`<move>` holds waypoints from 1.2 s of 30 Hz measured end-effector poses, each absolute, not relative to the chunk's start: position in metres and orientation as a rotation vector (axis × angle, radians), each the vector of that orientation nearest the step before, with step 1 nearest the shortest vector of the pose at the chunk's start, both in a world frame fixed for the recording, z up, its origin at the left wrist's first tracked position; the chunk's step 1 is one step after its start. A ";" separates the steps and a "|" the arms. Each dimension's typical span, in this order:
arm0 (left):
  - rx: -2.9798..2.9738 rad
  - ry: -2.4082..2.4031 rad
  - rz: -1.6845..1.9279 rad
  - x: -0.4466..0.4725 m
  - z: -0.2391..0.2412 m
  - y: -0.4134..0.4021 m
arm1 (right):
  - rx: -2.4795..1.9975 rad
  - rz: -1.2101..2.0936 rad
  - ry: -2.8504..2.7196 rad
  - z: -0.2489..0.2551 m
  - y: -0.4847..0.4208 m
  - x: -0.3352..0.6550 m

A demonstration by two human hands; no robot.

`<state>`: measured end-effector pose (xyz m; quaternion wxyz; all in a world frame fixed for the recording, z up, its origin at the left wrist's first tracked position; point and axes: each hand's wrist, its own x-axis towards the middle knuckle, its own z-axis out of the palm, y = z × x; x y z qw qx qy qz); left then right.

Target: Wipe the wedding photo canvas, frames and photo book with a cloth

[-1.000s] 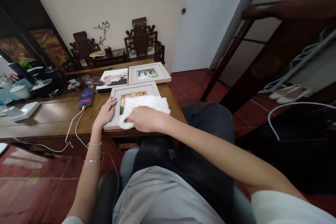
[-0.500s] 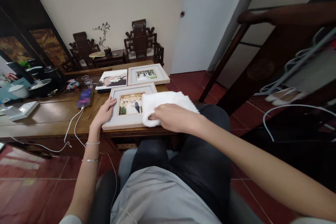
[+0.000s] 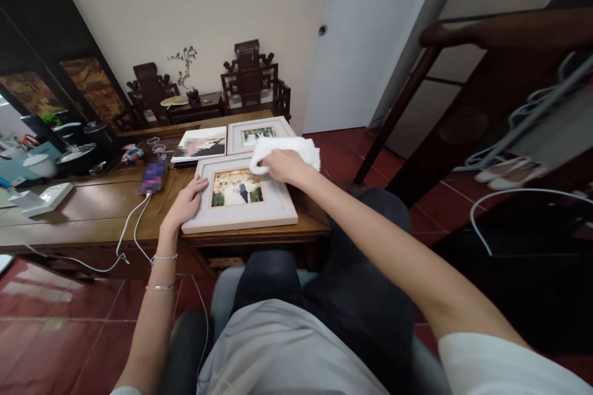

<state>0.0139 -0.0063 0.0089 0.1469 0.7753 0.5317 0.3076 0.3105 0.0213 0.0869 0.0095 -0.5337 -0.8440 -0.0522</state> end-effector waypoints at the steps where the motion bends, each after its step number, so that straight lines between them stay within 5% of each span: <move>1: 2.209 1.542 0.921 0.015 0.009 -0.007 | -1.653 -0.187 -2.593 0.089 0.028 0.299; 8: 2.195 1.548 0.975 0.018 0.009 -0.008 | -1.106 -0.430 -2.765 0.083 0.048 0.195; 22: 2.216 1.535 1.022 0.017 0.006 -0.008 | -1.662 -0.495 -2.788 0.080 0.053 0.287; 36: 2.304 1.509 0.963 0.013 0.001 -0.002 | -1.324 0.070 -3.035 0.104 -0.101 0.323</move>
